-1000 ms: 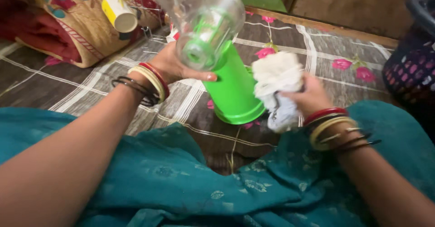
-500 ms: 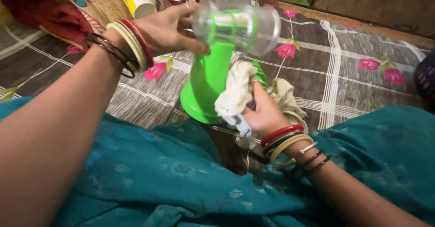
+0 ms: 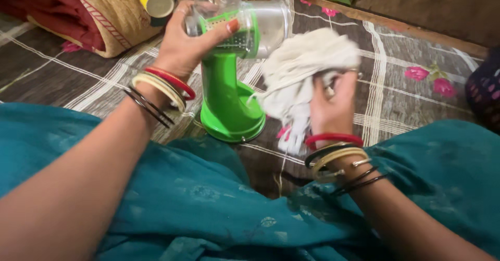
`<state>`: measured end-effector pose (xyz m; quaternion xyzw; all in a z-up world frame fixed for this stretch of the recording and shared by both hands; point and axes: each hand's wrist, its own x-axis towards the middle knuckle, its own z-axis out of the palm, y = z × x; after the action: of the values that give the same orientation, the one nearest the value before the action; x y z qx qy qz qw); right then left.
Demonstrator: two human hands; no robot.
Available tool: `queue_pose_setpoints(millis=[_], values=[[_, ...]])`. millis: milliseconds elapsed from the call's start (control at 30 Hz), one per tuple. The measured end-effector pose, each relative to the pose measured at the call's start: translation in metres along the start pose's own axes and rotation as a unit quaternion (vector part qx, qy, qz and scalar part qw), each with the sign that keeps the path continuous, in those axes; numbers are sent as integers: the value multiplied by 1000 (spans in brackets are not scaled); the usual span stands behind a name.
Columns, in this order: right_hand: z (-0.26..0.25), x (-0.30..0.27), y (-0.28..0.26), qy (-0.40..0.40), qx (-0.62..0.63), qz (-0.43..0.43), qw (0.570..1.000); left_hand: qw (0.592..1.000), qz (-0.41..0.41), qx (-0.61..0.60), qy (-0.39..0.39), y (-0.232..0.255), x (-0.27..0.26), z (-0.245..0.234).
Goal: The person disassembles a green and clear plastic blender jar, wipes the exterior and interior surfaces with a white cloth, and then reassembles the jar with its green lid and blade assembly.
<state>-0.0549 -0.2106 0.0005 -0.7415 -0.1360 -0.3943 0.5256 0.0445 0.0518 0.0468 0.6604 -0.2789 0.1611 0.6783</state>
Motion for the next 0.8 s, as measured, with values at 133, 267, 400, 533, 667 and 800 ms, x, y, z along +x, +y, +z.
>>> queue_pose_setpoints(millis=[133,267,400,533,667,800], values=[[7,35,16,15,366,161,917,997,15,-68,35,-3,-14,11],[28,78,17,-77,431,239,867,996,-11,-62,71,-3,-19,13],[41,74,28,-69,343,192,917,990,-11,-78,117,-1,-24,7],[15,51,58,1,-24,167,986,998,-16,-52,23,5,-17,3],[-19,53,84,15,-109,37,993,996,-30,-80,8,12,-16,-3],[-10,79,82,196,16,67,978,996,-44,-79,-1,11,-18,-7]])
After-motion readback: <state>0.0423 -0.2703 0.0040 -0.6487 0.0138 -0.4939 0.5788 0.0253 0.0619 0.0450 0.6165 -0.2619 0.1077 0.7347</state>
